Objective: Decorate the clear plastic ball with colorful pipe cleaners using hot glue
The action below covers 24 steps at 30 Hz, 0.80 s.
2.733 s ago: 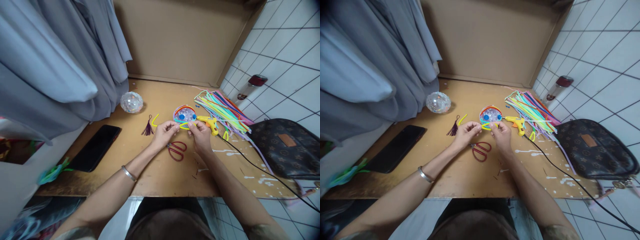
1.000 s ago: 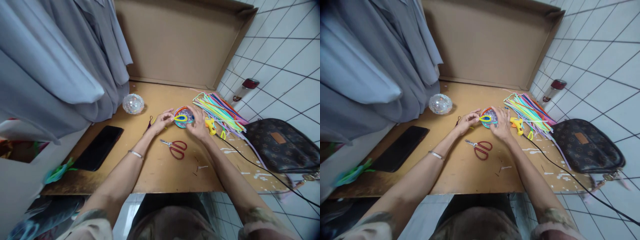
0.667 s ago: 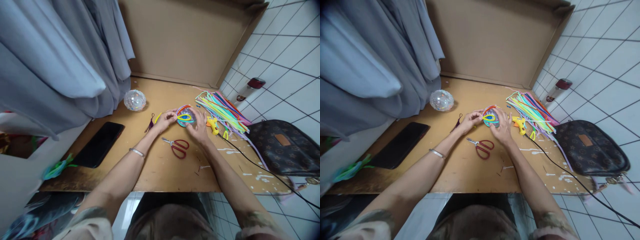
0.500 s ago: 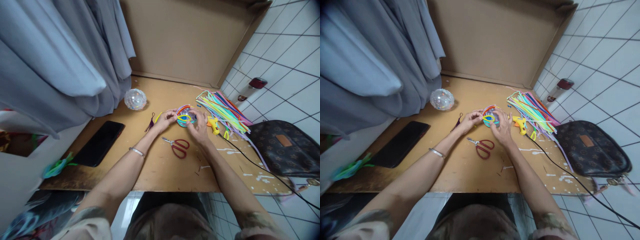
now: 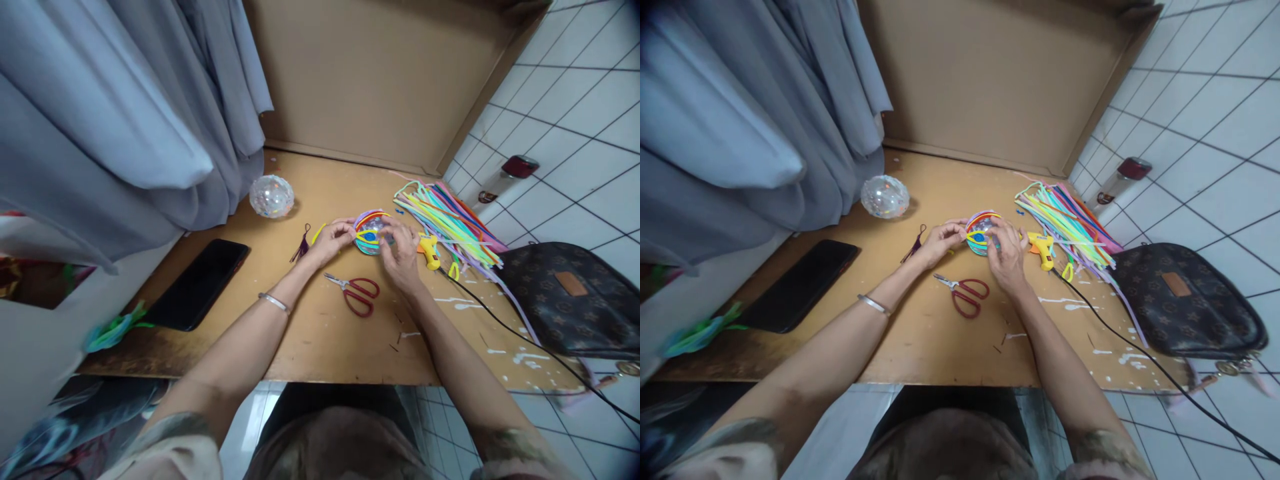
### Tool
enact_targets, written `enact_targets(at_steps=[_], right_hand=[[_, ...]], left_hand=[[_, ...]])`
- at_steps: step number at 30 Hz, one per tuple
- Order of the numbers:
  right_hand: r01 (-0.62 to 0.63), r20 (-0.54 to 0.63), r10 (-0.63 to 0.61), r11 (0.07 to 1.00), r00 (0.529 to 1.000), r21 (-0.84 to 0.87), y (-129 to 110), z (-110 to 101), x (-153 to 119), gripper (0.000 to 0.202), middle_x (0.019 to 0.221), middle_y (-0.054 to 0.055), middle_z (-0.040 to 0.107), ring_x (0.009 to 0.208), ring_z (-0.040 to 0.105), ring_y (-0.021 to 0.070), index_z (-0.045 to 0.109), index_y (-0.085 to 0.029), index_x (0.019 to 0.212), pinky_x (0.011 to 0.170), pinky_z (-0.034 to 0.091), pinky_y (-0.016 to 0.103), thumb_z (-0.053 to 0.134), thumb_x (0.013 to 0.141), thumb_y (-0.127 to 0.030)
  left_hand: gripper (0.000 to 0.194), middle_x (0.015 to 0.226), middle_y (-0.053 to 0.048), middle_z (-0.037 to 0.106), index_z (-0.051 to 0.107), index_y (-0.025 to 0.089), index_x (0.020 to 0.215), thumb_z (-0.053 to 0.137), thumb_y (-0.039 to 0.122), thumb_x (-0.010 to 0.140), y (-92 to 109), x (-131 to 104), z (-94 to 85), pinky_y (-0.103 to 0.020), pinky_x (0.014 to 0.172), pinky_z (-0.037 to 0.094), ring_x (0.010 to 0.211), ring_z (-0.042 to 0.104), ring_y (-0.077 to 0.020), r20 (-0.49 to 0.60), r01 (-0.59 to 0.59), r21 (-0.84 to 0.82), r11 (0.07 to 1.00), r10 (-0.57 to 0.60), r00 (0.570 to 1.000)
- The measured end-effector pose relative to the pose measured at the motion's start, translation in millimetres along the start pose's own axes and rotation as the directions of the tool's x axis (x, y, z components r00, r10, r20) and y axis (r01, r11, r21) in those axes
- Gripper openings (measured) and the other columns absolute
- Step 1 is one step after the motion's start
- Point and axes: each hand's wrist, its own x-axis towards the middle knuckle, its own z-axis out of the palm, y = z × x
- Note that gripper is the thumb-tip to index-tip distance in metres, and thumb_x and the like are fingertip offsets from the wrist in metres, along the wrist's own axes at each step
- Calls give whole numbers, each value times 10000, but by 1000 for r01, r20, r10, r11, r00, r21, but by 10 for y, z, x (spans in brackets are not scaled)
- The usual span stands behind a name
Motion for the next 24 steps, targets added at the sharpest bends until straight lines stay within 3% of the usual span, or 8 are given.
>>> enact_targets(at_steps=[9,15,24], right_hand=[[47,50,-44,997,998,-65,35,-26,2,217,1384,98,641,1321,557,292,621,-267,1124,1132,304,554,480,959,-275],[83,20,-82,995,996,-49,59,-49,29,204,1324,99,685,1270,604,288,638,-276,1102,1066,404,515,490,968,-314],[90,25,-89,995,996,-40,47,-79,26,195,1329,112,687,1270,612,291,651,-256,1062,1052,430,514,505,970,-348]], left_hand=[[315,1241,-142,666,700,154,754,813,447,732,-42,21,11,-508,1140,370,1210,613,-287,-14,-18,-25,1000,17,1000],[309,1191,-153,690,723,145,748,846,425,706,-48,27,24,-506,1152,362,1227,611,-291,-36,-16,-79,997,14,999],[370,1176,-161,727,717,130,690,915,429,603,-62,44,41,-544,1127,398,1178,655,-309,-69,49,-193,980,-64,996]])
